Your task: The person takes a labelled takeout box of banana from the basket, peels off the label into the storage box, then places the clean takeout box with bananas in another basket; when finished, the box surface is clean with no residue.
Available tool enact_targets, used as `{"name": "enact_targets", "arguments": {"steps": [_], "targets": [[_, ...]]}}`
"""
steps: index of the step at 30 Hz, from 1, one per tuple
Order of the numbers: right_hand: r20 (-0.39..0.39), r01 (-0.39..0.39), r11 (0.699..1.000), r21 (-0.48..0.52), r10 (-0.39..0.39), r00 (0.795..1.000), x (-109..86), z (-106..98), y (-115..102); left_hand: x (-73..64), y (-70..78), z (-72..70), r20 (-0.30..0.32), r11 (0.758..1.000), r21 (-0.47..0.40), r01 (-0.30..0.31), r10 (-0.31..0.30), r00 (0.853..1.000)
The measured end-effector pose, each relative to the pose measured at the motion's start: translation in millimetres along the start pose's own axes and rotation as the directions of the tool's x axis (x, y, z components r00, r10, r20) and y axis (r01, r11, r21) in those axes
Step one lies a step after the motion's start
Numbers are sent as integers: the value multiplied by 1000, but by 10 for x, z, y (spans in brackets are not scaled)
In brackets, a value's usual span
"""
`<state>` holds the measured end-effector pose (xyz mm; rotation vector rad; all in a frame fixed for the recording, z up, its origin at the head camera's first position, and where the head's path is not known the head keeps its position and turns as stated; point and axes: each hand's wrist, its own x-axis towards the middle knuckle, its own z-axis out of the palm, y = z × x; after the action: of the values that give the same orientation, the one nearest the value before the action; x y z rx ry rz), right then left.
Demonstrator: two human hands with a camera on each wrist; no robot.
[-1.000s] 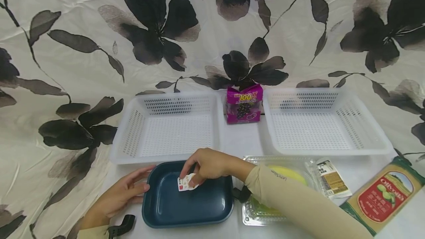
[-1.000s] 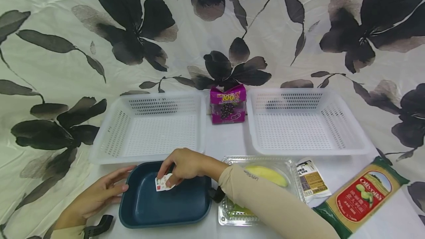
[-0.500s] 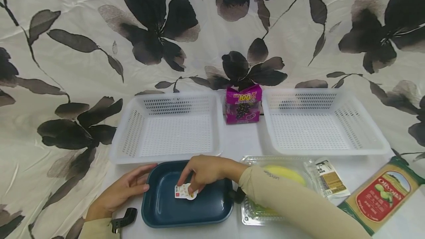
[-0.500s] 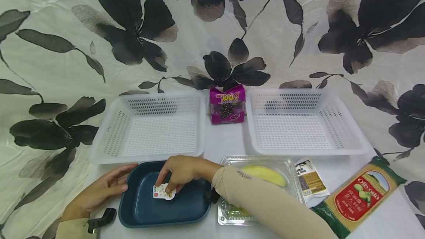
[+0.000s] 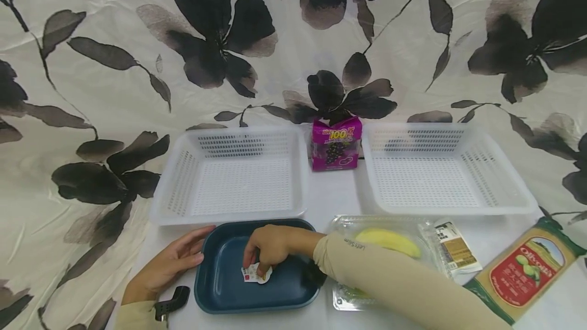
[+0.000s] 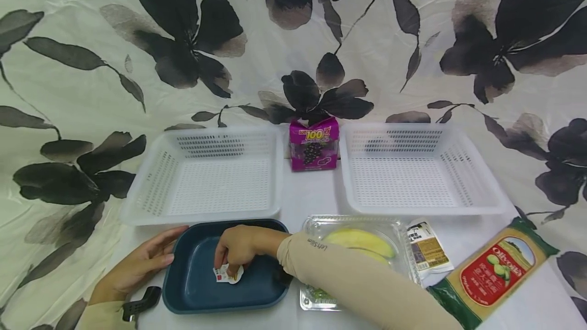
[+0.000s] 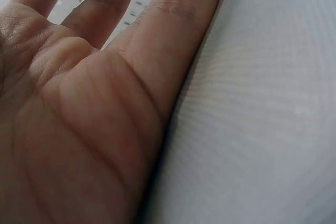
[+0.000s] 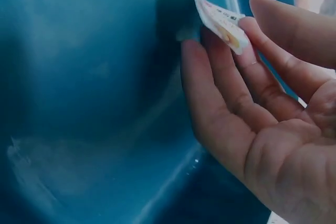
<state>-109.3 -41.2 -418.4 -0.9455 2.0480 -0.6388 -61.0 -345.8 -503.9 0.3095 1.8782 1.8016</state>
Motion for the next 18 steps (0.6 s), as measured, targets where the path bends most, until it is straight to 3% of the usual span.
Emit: {"name": "enact_targets", "arguments": {"steps": [12, 18], "targets": [[-16, -9, 989, -146, 7, 1000, 89, 40, 94, -2, -66, -30, 44, 997, -18, -69, 70, 997], [3, -35, 985, -167, 36, 999, 92, 32, 75, 1, -54, -28, 39, 998, -21, -65, 66, 997]]}}
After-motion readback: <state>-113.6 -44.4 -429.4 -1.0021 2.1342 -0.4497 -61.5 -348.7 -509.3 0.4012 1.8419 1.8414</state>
